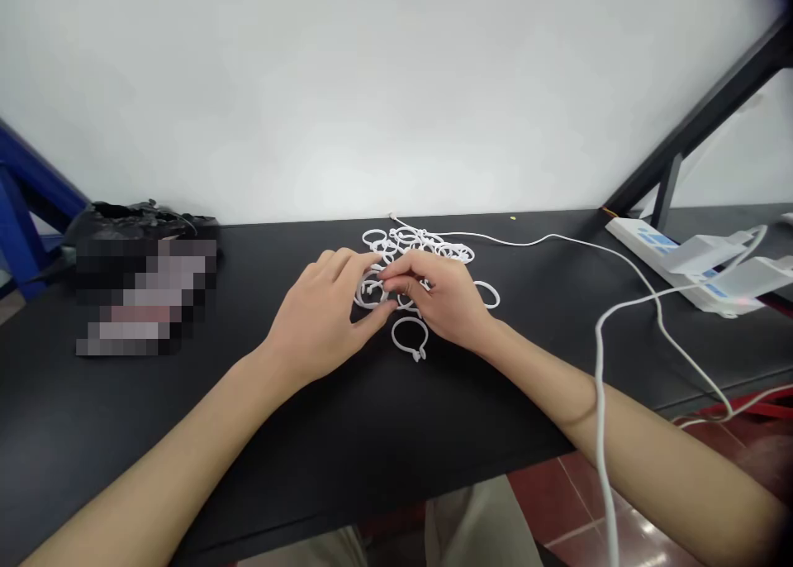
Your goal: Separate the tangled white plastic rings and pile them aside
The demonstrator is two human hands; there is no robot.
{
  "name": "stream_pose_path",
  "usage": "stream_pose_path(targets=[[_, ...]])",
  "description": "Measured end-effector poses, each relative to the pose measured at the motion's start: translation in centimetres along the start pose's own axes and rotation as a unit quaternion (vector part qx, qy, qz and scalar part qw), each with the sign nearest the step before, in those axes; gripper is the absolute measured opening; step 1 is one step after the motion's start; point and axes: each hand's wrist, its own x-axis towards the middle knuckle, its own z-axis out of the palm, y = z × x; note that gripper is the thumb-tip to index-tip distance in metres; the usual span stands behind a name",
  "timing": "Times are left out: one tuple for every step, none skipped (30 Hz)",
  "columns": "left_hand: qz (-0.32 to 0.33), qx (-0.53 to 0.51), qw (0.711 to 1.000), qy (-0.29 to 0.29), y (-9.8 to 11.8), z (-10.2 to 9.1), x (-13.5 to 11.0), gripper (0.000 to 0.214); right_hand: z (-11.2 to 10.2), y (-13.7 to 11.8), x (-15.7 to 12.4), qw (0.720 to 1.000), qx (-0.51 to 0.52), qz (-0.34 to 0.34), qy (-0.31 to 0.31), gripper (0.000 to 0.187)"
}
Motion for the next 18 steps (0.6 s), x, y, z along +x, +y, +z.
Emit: stream_pose_path(targets=[[0.002,0.002,1.0,0.0,0.0,0.0,0.0,0.038,0.0,0.0,0.0,1.0,-0.001,-0.004,0.002,0.01],[0.003,0.003,1.0,0.0,0.0,0.0,0.0,0.038,0.0,0.0,0.1,1.0,-0.002,-0.008,0.003,0.011],[0.004,0.003,1.0,0.0,0.0,0.0,0.0,0.038,-0.1,-0.1,0.1,1.0,-0.004,-0.012,0.004,0.011],[0.005,0.004,1.0,0.002,0.0,-0.1,0.0,0.038,-0.1,-0.2,0.2,1.0,-0.006,-0.014,0.004,0.012],[0.006,0.003,1.0,0.004,0.0,-0.1,0.0,0.037,-0.2,-0.3,0.3,1.0,-0.01,-0.015,0.004,0.013],[0.007,0.003,1.0,0.005,0.0,-0.1,0.0,0.036,-0.3,-0.4,0.3,1.0,-0.016,-0.015,0.005,0.014],[0.01,0.002,1.0,0.006,0.1,-0.2,0.0,0.033,-0.4,-0.5,0.3,1.0,-0.021,-0.016,0.006,0.015],[0.014,0.002,1.0,0.007,0.1,-0.2,0.0,0.031,-0.4,-0.6,0.3,1.0,-0.024,-0.015,0.007,0.016],[0.019,0.002,1.0,0.008,0.1,-0.3,0.0,0.028,-0.4,-0.7,0.3,1.0,-0.024,-0.013,0.009,0.015],[0.023,0.002,1.0,0.011,0.1,-0.3,0.0,0.026,-0.4,-0.7,0.2,1.0,-0.019,-0.008,0.01,0.014],[0.025,0.003,1.0,0.015,0.1,-0.3,0.0,0.026,-0.3,-0.6,0.2,1.0,-0.013,0.001,0.009,0.009],[0.024,0.005,1.0,0.019,0.0,-0.3,0.1,0.027,-0.3,-0.4,0.1,1.0,-0.009,0.012,0.009,0.005],[0.018,0.009,0.999,0.025,-0.1,-0.2,0.1,0.028,-0.2,-0.3,0.0,1.0,-0.011,0.023,0.009,0.009],[0.005,0.016,0.999,0.031,-0.3,-0.2,0.2,0.03,-0.2,0.0,0.0,0.999,-0.024,0.033,0.01,0.017],[-0.014,0.027,0.999,0.037,-0.6,-0.2,0.3,0.032,-0.1,0.2,-0.1,0.998,-0.048,0.04,0.009,0.022],[-0.039,0.043,0.997,0.044,-1.1,-0.1,0.4,0.033,-0.1,0.5,-0.1,0.996,-0.081,0.043,0.004,0.024],[-0.067,0.064,0.994,0.049,-1.6,-0.1,0.4,0.034,-0.2,0.7,-0.1,0.992,-0.119,0.044,-0.005,0.023],[-0.098,0.087,0.99,0.051,-2.3,-0.1,0.5,0.036,-0.2,0.9,-0.2,0.987,-0.156,0.044,-0.021,0.023]])
